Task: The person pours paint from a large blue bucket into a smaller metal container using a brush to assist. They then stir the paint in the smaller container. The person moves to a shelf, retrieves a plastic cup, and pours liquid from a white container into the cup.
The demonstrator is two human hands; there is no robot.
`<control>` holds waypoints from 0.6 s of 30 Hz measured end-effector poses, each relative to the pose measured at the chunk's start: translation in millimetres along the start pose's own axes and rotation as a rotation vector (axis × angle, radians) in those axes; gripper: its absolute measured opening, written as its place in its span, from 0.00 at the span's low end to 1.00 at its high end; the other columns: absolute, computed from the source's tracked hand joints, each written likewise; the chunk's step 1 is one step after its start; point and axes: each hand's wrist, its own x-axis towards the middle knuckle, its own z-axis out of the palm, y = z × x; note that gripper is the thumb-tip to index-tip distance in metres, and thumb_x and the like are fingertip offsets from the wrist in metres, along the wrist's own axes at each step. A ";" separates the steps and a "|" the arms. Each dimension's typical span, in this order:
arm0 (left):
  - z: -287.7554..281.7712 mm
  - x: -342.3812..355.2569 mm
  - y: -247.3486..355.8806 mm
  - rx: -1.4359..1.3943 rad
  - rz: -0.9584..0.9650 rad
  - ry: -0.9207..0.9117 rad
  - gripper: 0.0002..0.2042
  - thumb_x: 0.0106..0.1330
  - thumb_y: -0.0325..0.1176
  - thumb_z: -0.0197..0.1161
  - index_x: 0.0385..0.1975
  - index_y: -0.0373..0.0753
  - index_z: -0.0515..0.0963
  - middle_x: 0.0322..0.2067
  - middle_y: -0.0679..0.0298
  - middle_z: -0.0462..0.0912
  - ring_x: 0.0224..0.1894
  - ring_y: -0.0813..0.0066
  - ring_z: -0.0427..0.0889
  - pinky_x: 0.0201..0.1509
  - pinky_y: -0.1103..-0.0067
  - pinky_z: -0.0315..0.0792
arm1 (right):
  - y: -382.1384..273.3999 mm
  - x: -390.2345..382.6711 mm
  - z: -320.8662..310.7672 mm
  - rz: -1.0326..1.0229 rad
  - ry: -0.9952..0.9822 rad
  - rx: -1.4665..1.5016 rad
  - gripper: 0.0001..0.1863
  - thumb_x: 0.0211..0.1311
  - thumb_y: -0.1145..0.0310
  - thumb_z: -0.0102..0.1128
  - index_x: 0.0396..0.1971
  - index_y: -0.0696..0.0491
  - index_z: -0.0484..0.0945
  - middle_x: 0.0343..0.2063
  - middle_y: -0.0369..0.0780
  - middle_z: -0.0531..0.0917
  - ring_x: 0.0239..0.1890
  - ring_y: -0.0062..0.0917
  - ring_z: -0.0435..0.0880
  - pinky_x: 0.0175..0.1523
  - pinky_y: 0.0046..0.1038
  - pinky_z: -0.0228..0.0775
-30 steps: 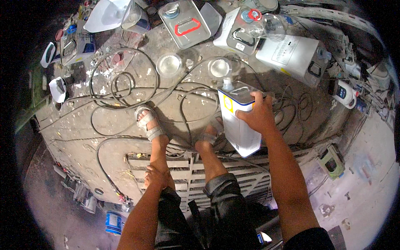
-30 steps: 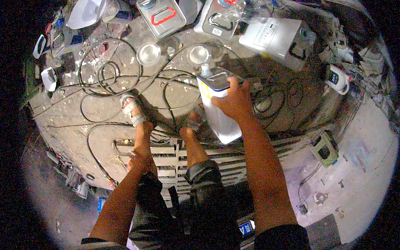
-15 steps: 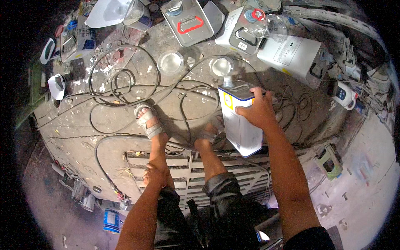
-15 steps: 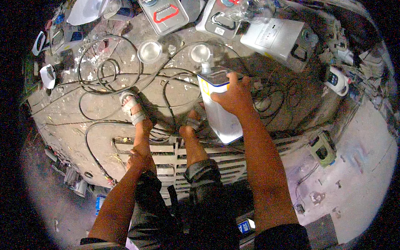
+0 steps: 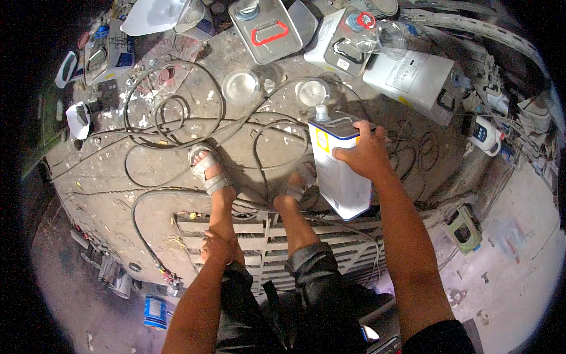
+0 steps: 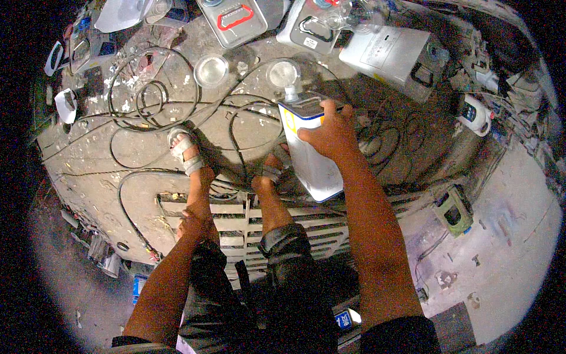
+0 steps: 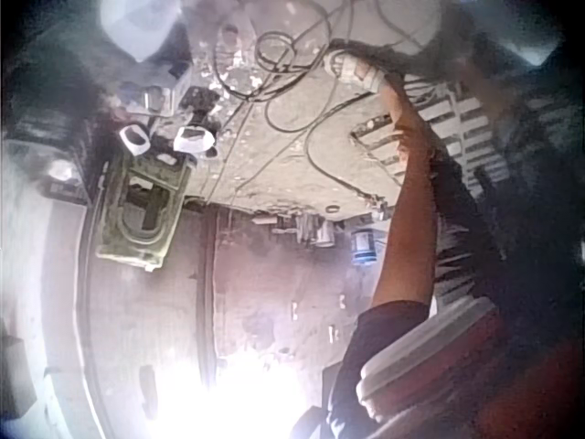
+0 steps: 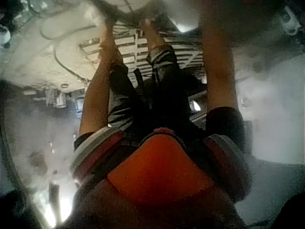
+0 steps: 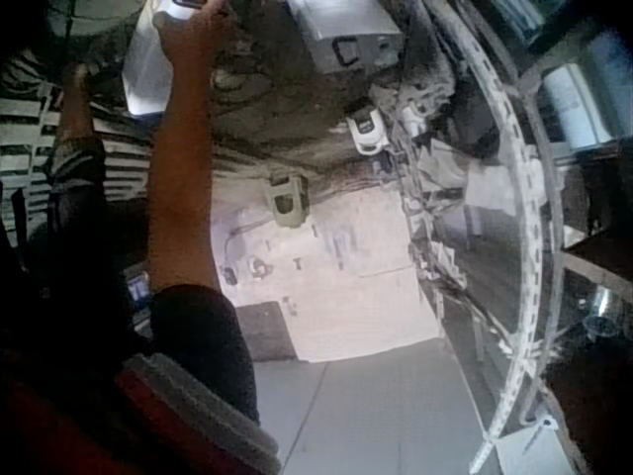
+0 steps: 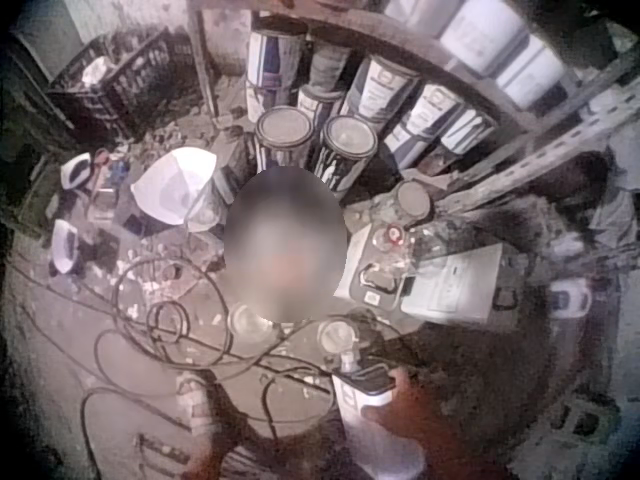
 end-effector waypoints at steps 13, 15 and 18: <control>-7.1 -7.8 -2.1 0.030 0.116 0.018 0.55 0.48 0.65 0.62 0.63 0.28 0.42 0.53 0.43 0.67 0.53 0.49 0.73 0.53 0.61 0.70 | 2.4 -57.5 0.6 -0.083 0.201 0.070 0.43 0.35 0.57 0.74 0.52 0.54 0.61 0.52 0.55 0.60 0.51 0.47 0.68 0.55 0.41 0.65; -8.6 -7.4 -1.7 0.054 0.143 -0.004 0.55 0.50 0.65 0.61 0.64 0.28 0.40 0.54 0.42 0.66 0.54 0.48 0.72 0.53 0.60 0.70 | -1.4 -68.2 1.0 -0.063 0.231 0.032 0.43 0.35 0.57 0.74 0.52 0.54 0.61 0.51 0.53 0.60 0.50 0.46 0.68 0.54 0.40 0.65; 8.4 10.4 -10.4 0.065 0.164 -0.016 0.55 0.51 0.64 0.60 0.64 0.27 0.38 0.55 0.41 0.64 0.55 0.47 0.71 0.53 0.59 0.69 | -15.4 -80.7 0.1 -0.067 0.255 0.045 0.43 0.35 0.57 0.74 0.52 0.54 0.60 0.47 0.51 0.61 0.48 0.45 0.68 0.53 0.40 0.66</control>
